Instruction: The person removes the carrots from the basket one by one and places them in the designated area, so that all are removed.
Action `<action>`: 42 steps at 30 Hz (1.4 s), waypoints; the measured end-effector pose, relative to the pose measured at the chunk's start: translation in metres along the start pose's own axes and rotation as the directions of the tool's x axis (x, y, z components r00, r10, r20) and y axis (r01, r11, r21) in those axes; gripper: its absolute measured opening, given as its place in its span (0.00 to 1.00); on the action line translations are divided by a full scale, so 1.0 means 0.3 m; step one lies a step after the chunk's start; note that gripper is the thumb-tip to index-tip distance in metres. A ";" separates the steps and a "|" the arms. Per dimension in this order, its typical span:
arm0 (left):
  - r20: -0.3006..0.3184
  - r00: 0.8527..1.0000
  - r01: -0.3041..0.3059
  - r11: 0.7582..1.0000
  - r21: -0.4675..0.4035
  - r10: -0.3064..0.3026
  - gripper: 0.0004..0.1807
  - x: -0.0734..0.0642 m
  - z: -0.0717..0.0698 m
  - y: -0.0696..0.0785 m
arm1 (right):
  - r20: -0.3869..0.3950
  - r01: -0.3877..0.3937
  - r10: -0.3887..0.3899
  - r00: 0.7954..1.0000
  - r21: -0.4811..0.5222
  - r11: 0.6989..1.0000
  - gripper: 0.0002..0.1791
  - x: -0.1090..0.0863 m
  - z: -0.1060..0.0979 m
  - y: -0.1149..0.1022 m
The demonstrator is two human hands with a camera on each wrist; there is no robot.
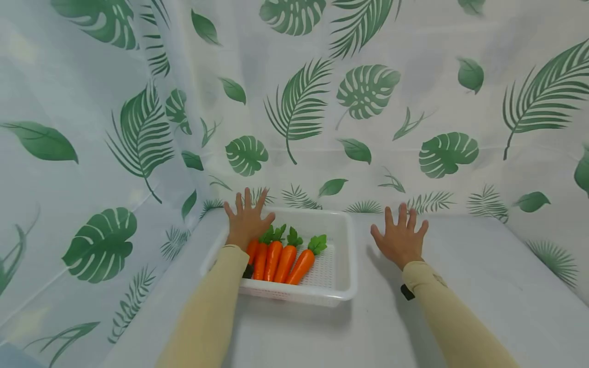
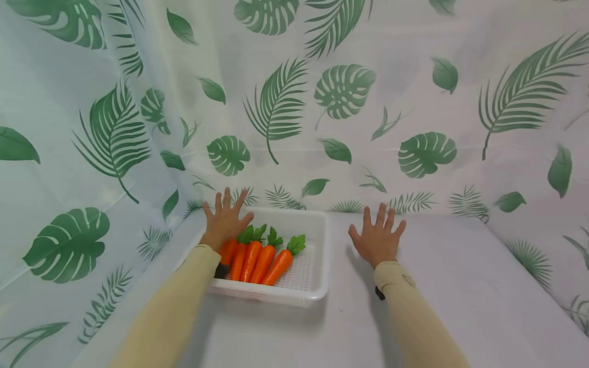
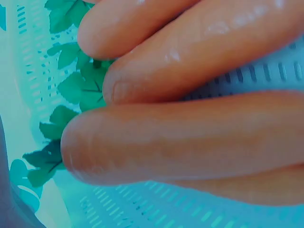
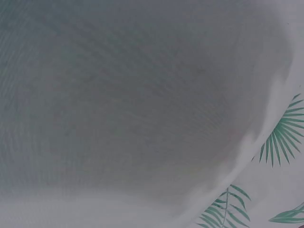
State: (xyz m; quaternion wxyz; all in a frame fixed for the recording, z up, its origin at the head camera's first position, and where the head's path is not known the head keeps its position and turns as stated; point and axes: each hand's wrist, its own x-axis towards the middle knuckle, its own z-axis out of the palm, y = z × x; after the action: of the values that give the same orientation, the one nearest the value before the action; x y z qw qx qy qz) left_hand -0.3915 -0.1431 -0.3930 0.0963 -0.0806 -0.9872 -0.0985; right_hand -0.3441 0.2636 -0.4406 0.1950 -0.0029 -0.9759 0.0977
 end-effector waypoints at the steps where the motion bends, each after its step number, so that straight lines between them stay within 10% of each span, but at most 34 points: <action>1: 0.000 1.000 0.000 1.000 -0.013 0.000 0.44 0.001 -0.003 0.003 | -0.001 -0.005 0.005 1.000 0.005 1.000 0.43 -0.005 0.001 0.006; 11: 0.037 0.995 0.100 0.954 -0.283 -0.094 0.45 0.026 -0.070 -0.023 | -0.010 -0.008 0.009 1.000 0.054 0.999 0.41 -0.012 0.040 0.029; 17: 0.157 0.987 0.124 0.807 -0.578 -0.038 0.44 0.002 -0.198 -0.036 | 0.006 -0.014 0.013 1.000 0.063 0.998 0.41 -0.026 0.050 0.030; 21: 0.243 0.968 0.113 0.761 -0.638 0.060 0.43 -0.022 -0.265 -0.066 | -0.003 -0.012 0.013 1.000 0.067 0.998 0.41 -0.027 0.050 0.031; 26: 0.294 0.948 0.102 0.760 -0.642 0.122 0.43 -0.048 -0.292 -0.132 | 0.007 -0.018 0.018 1.000 0.064 0.998 0.41 -0.023 0.039 0.033; 42: 0.237 0.955 -0.005 0.805 -0.593 0.180 0.47 -0.194 -0.270 -0.300 | 0.037 -0.023 0.021 0.999 0.049 0.999 0.41 -0.020 0.023 0.044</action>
State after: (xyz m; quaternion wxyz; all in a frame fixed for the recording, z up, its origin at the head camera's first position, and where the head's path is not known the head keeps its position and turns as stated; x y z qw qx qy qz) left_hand -0.3369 -0.2553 -0.3432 -0.0699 -0.1680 -0.9067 -0.3804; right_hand -0.3417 0.2750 -0.4516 0.1761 -0.0068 -0.9765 0.1241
